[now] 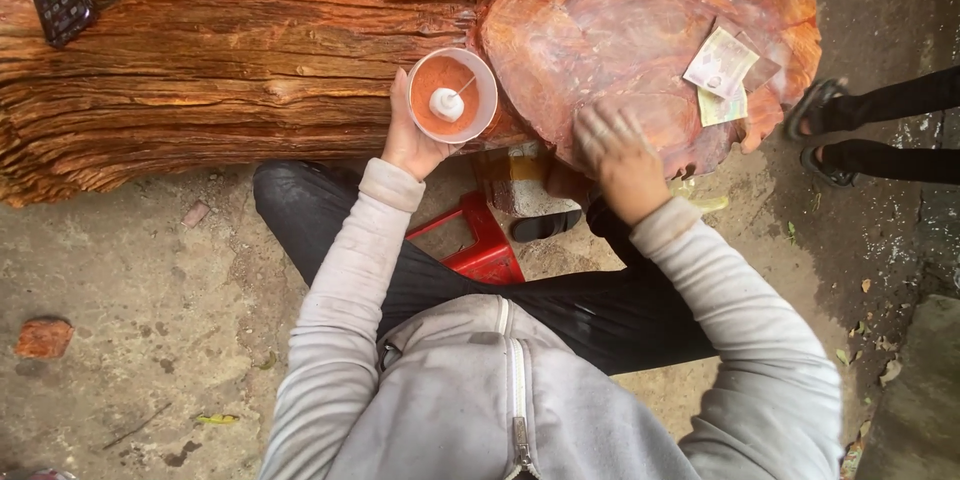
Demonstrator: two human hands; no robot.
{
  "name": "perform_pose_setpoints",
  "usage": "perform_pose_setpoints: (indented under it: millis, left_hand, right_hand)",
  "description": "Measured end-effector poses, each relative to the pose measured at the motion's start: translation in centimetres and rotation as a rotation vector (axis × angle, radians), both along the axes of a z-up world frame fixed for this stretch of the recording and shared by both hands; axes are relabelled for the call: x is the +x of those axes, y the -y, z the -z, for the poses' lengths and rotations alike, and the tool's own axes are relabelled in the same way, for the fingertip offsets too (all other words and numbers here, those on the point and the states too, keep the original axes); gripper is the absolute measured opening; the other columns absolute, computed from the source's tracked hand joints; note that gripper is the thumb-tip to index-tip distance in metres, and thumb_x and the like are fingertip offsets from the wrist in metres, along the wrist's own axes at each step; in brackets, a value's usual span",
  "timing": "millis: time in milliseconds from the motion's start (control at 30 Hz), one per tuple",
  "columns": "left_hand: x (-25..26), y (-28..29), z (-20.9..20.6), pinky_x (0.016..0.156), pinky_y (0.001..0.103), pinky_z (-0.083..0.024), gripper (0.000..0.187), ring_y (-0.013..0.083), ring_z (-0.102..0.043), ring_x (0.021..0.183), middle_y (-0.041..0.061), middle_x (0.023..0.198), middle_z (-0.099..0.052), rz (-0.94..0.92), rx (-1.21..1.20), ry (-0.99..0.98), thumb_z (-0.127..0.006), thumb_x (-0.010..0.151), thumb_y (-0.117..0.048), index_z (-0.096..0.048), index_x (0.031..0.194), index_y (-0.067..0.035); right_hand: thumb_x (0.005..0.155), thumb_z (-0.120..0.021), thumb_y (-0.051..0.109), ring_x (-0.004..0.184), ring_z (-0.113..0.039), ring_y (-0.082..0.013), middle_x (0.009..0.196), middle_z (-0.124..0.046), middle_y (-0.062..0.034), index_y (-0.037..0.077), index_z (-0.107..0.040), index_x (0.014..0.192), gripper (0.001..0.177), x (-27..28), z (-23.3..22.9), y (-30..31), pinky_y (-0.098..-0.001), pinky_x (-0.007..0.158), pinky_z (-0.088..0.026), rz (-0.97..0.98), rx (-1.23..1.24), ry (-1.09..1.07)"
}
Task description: Hand-sanding and polishing the surface of a large wooden log using sandpaper and a polishing compound.
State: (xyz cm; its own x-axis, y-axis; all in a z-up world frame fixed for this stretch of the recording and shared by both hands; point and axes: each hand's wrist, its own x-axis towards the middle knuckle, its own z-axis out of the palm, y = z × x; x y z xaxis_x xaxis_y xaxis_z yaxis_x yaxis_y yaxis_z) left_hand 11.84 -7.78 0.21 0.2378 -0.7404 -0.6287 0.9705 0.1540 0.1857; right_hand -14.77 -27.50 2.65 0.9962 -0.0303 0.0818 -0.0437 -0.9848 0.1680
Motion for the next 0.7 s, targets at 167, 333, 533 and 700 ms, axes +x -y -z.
perform_pose_setpoints:
  millis: [167,333,533,700]
  left_hand:
    - [-0.8,-0.8,0.7,0.063,0.044,-0.067,0.077,0.0337,-0.069,0.089,0.015,0.104,-0.063,0.025,-0.089,-0.022,-0.060,0.077,-0.078,-0.058,0.118,-0.013]
    - [-2.5,-2.7,1.2,0.065,0.048,-0.066,0.077,0.0369,-0.069,0.091,0.017,0.106,-0.065,0.011,-0.103,-0.139,-0.060,0.079,-0.078,-0.059,0.119,-0.012]
    - [-7.3,-3.5,2.4,0.076,0.059,-0.063,0.075,0.0416,-0.070,0.098,0.021,0.110,-0.068,0.011,-0.262,-0.250,-0.070,0.078,-0.073,-0.064,0.119,-0.011]
    - [-12.0,-4.7,3.5,0.099,0.057,-0.056,0.074,0.0375,-0.066,0.116,0.020,0.126,-0.068,0.124,-0.458,-0.283,-0.062,0.088,-0.074,-0.065,0.127,-0.012]
  right_hand:
    - [0.097,-0.058,0.008,0.139,-0.052,-0.0361,0.143,-0.063,-0.0162,0.005,-0.063,0.138,0.041,1.0,-0.1,-3.9,-0.0486,0.123,-0.034,0.021,-0.146,-0.010]
    - [0.093,-0.057,0.001,0.129,-0.062,-0.0336,0.129,-0.070,-0.0108,0.009,-0.068,0.131,0.040,0.3,-0.6,-6.8,-0.0475,0.115,-0.044,0.023,0.253,0.029]
    - [0.097,-0.062,-0.001,0.119,-0.066,-0.0376,0.123,-0.070,-0.0178,0.005,-0.062,0.137,0.040,2.9,-5.1,-8.1,-0.0482,0.103,-0.050,0.448,0.922,0.259]
    - [0.098,-0.069,0.007,0.122,-0.063,-0.0403,0.129,-0.066,-0.0183,0.003,-0.053,0.136,0.041,2.7,-4.6,-8.5,-0.0508,0.102,-0.049,0.501,0.973,0.250]
